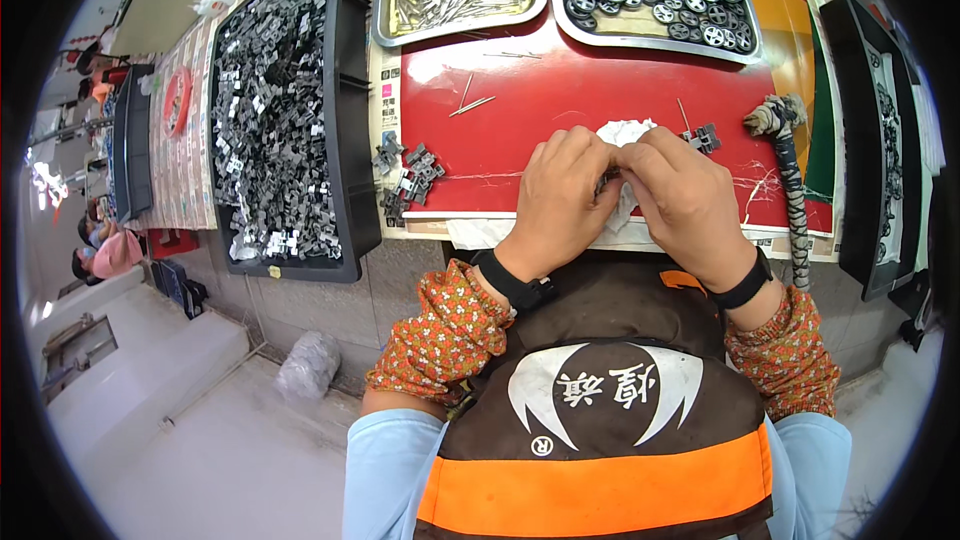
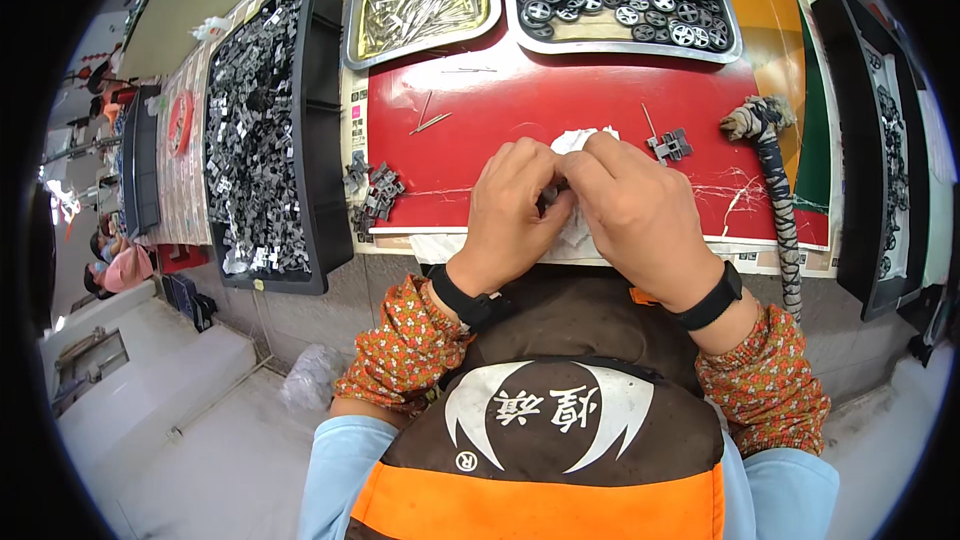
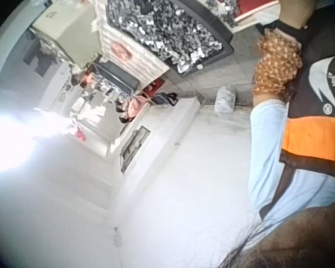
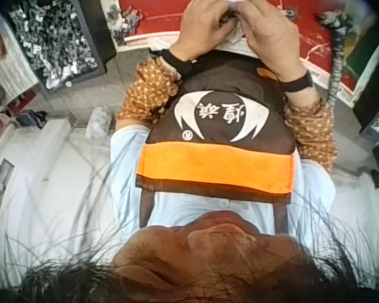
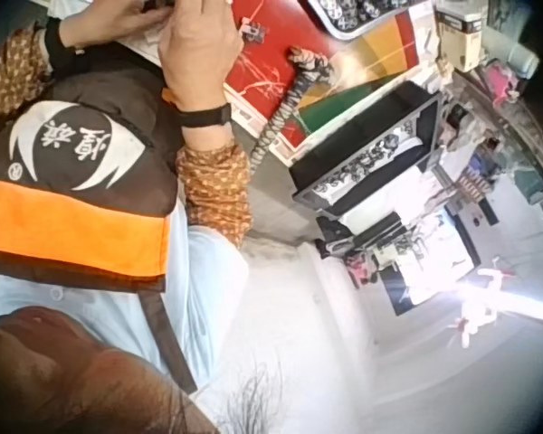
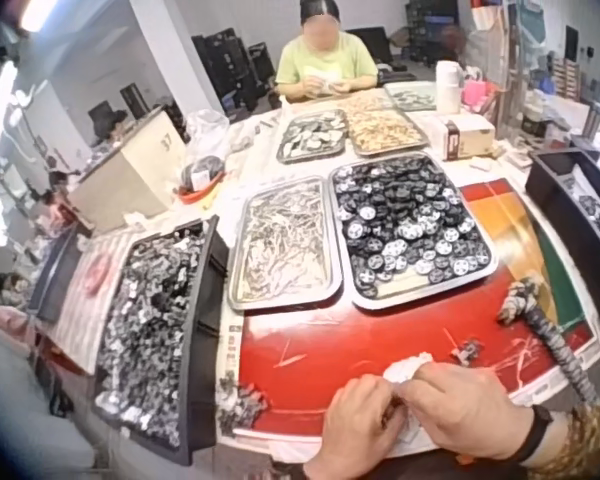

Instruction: Assembling and securing small plastic and metal components using an electric screwdriver.

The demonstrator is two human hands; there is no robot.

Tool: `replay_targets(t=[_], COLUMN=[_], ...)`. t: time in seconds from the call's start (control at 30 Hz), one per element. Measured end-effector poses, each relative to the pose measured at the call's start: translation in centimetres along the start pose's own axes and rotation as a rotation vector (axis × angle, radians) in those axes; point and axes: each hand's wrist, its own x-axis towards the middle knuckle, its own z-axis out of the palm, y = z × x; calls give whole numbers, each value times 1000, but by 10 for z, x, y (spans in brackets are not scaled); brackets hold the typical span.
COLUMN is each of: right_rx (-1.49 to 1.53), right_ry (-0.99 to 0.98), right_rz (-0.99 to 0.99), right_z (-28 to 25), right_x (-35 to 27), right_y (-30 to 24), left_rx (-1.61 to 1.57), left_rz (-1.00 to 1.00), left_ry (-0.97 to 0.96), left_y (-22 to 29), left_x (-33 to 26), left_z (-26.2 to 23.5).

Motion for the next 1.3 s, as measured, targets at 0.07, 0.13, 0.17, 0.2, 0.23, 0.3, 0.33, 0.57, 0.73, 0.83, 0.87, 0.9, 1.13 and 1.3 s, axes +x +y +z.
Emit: replay_targets(t=[0.07,0.13,0.17,0.2,0.23,0.3,0.33,0.57,0.73,0.83,0.87,0.9,1.13,1.3], right_rx=[-75,-191,-190,-226,-261,-235,-217,-231,-130,-35,-35,32,90,91], right_ry=[-14,-7,-17,-32,-44,-34,-14,-17,-33,-79,-79,-71,-55,-53], right_rz=[-43,-134,-145,-167,-191,-204,-199,-245,-156,-33,-36,8,84,123], right_z=[1,0,0,-1,0,2,2,4,5,5,6,7,7,8], right_x=[-1,-2,-2,-2,-2,-2,-2,-6,-5,-5,-6,-7,-5,-3], right_y=[1,1,1,1,2,3,3,4,0,0,2,5,6,5], left_rx=[5,12,2,-9,-7,-6,-10,-22,-46,-23,9,42,24,26], left_rz=[-1,-4,0,3,-7,18,12,50,8,43,48,52,-1,-7], left_ry=[13,29,15,1,12,33,42,84,71,98,98,97,122,149], left_y=[0,-1,-1,-2,-3,-4,-5,-9,-3,-5,-6,-7,-6,-8], left_x=[0,0,0,-1,-1,-3,-3,-6,-4,-4,-5,-7,-9,-9], left_z=[1,1,1,1,1,2,3,6,2,2,2,3,2,5])
